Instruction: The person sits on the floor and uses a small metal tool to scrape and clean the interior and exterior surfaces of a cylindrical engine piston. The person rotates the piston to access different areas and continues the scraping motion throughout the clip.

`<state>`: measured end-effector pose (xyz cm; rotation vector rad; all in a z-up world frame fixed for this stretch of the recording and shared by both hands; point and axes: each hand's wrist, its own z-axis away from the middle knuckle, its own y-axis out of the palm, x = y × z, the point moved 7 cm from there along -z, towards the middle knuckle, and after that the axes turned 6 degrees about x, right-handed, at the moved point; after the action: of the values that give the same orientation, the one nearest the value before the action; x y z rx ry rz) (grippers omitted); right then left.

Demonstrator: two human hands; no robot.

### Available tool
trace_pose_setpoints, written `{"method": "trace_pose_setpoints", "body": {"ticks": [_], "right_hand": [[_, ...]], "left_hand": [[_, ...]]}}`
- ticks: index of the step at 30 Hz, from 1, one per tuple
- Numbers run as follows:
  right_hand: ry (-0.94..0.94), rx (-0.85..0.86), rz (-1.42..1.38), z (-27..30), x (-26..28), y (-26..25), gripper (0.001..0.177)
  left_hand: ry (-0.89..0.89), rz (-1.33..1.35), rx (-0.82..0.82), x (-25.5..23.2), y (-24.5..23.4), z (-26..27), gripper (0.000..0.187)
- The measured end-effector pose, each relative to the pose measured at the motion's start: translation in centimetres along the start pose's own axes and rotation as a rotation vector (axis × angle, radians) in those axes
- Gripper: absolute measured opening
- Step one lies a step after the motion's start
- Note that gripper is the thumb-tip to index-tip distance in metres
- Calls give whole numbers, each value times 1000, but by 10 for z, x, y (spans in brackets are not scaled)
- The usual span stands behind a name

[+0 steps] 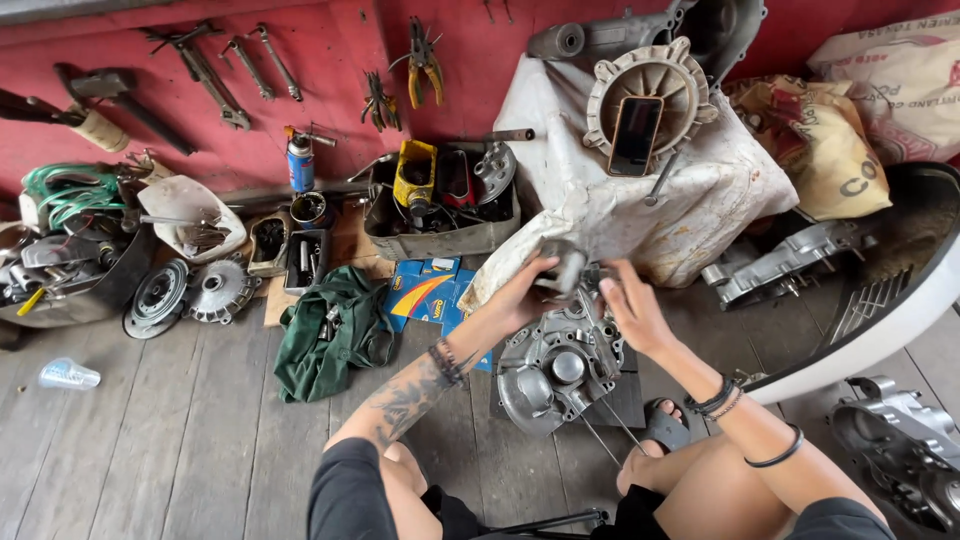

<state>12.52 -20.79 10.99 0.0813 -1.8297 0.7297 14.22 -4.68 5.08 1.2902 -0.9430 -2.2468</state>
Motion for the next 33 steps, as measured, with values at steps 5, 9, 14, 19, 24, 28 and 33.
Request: {"method": "trace_pose_setpoints", "body": {"ticks": [5, 9, 14, 19, 24, 28, 33], "right_hand": [[-24, -262, -77, 6, -4, -60, 46], [-147, -359, -41, 5, 20, -98, 48], [-302, -297, 132, -10, 123, -100, 43], [-505, -311, 37, -6, 184, -102, 47], [-484, -240, 243, 1, 216, -82, 56], [-425, -243, 408, 1, 209, -80, 65], [-488, -158, 500, -2, 196, -71, 54]], "left_hand": [[47, 89, 144, 7, 39, -29, 82], [121, 339, 253, -2, 70, -6, 58], [164, 374, 259, -33, 97, 52, 61], [270, 335, 417, -62, 113, 78, 51], [439, 224, 462, -92, 126, 113, 60], [523, 174, 472, -101, 124, 121, 62], [620, -12, 332, -100, 116, 139, 63]]}}
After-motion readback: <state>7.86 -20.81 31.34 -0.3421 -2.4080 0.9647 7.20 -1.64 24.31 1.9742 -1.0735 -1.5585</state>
